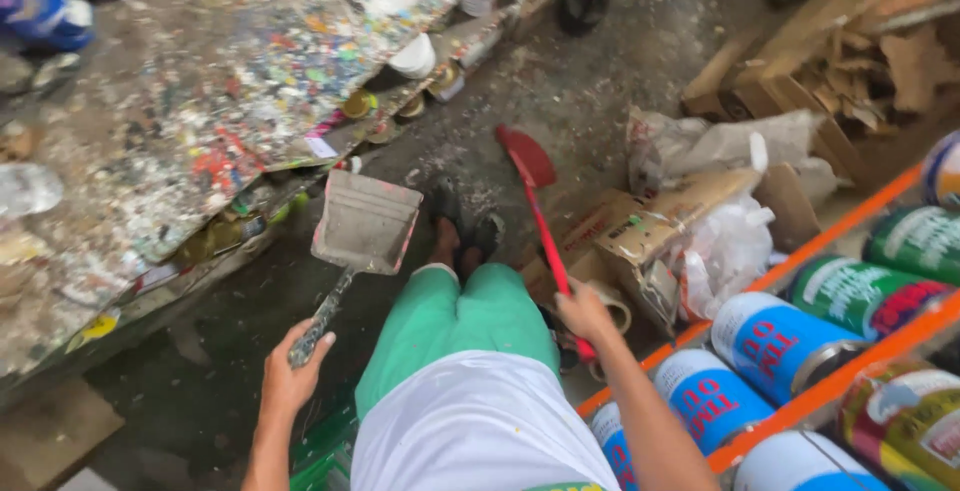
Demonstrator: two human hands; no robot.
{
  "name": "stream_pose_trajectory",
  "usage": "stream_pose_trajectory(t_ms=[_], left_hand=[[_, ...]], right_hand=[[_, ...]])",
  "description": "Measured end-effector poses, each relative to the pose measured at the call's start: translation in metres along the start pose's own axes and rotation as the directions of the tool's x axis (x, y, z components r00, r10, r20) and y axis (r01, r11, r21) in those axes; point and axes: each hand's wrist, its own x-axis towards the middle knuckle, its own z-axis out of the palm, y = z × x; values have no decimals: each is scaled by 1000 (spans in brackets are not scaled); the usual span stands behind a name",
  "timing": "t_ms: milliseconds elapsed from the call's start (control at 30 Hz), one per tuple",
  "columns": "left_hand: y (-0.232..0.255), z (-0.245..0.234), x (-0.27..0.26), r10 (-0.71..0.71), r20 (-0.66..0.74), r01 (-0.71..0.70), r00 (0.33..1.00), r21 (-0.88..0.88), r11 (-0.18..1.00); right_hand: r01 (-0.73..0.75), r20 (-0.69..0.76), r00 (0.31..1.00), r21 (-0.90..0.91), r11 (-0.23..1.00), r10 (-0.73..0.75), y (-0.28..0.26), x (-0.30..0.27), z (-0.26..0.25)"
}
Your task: Sweeping the floor of a paint shop using a broom and a dustpan to collect debris.
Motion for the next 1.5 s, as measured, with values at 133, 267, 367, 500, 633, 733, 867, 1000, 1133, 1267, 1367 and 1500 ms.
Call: stream_pose_trajectory(t_ms=[133,267,367,500,633,733,867,1000,1133,1267,1367,1500], left_hand=[[-33,-14,-34,-162,-71,158,984,-66,985],[-66,-21,-68,-276,-113,258,954,-157,953],[-108,-11,-67,-336,-160,292,928,-248,924],[-158,0,-72,-325,-250,246,912,-301,921],[-167,-4,-77,-470,-205,410,858,-276,869],[-181,-3,-82,-550,-212,455,808,-371,810],[-198,-5,-84,-614,-228,465,756,-473,748],[-208,-10,-87,-628,-239,495,740,-439,750],[-167,-37,-108,-729,-155,618,667,-431,657],[-171,-37,-115,-698,-169,574,696,-453,682],[-181,-37,-107,-673,-175,548,719,-452,704],[-247,-6,-84,-571,-270,451,775,-395,800]], right_hand=[[-122,-3,993,-33,992,122,-53,-41,-56],[61,-85,993,-230,971,-82,-63,69,-44],[80,-20,996,-286,955,-89,-94,135,-19],[62,92,996,-447,892,-23,-95,106,38],[126,180,982,-431,894,-52,-67,29,16],[133,167,983,-357,925,-77,-74,-24,-26],[34,54,998,-393,919,-14,-96,-14,-34],[28,-8,999,-392,920,-34,-126,74,11],[140,64,990,-499,855,-125,-93,157,100],[204,238,969,-639,742,-62,-88,137,125],[255,284,958,-750,611,-51,-92,87,98],[278,292,955,-828,486,-49,-90,25,39]])
